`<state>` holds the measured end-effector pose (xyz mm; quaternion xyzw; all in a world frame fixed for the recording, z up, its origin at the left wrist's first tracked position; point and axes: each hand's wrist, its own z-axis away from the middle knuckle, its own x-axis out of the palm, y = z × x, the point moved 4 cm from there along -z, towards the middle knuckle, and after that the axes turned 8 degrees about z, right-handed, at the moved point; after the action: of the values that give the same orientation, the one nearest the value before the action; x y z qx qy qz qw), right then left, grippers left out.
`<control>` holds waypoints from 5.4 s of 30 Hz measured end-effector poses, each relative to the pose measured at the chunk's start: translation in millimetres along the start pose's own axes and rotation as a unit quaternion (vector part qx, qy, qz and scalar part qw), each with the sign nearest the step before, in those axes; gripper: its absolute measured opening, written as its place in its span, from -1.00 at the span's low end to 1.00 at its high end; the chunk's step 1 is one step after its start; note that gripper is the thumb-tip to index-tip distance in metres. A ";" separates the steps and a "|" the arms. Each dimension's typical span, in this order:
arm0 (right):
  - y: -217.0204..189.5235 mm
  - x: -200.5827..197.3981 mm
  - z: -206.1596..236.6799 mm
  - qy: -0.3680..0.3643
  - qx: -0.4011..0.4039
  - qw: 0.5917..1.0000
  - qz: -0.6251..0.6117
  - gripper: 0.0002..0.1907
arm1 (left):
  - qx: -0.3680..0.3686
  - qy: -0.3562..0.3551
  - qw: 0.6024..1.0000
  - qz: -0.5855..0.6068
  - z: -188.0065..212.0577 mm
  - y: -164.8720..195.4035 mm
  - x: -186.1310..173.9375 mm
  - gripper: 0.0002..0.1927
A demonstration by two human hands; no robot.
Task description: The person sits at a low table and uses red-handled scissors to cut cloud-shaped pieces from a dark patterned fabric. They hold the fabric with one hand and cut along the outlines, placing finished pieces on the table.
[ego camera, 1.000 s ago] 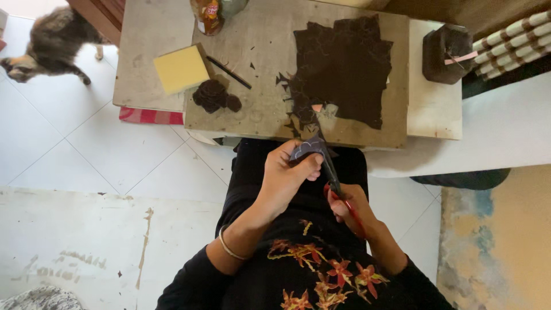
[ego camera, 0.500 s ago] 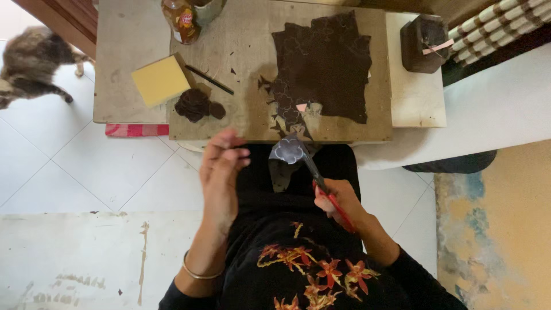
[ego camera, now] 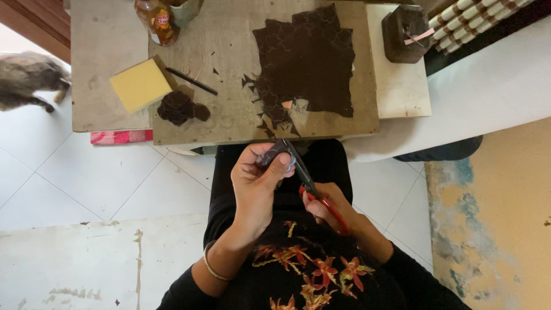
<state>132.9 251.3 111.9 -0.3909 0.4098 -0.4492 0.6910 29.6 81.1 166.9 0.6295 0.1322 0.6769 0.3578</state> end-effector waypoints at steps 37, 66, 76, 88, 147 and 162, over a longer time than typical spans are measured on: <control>-1.6 -41.3 -24.0 0.076 -0.063 0.994 0.050 -0.57 | -0.030 -0.082 0.985 -0.150 -66.8 -8.3 -3.8 -0.55; -59.2 -30.8 14.6 -0.008 -0.083 0.995 0.060 -0.13 | 0.008 -0.154 0.975 -0.162 3.8 44.4 46.7 -0.22; -54.9 -23.7 12.3 0.006 -0.067 0.997 0.035 -0.12 | 0.009 -0.145 0.978 -0.152 2.0 38.1 41.5 -0.27; -40.3 -22.5 6.2 0.057 -0.055 0.997 0.016 -0.31 | -0.017 -0.120 0.991 -0.055 -11.4 11.7 24.9 -0.57; -57.1 -18.3 9.5 0.016 -0.093 0.994 0.046 -0.11 | 0.040 -0.124 0.988 -0.083 12.7 33.2 40.3 -0.23; -52.7 -36.5 10.5 -0.009 -0.101 0.992 0.079 -0.12 | 0.023 -0.149 0.983 -0.105 11.6 47.0 40.6 -0.22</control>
<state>117.2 272.2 171.4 -0.4294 0.4767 -0.3463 0.6844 27.6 71.0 229.2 0.7139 0.1581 0.5309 0.4284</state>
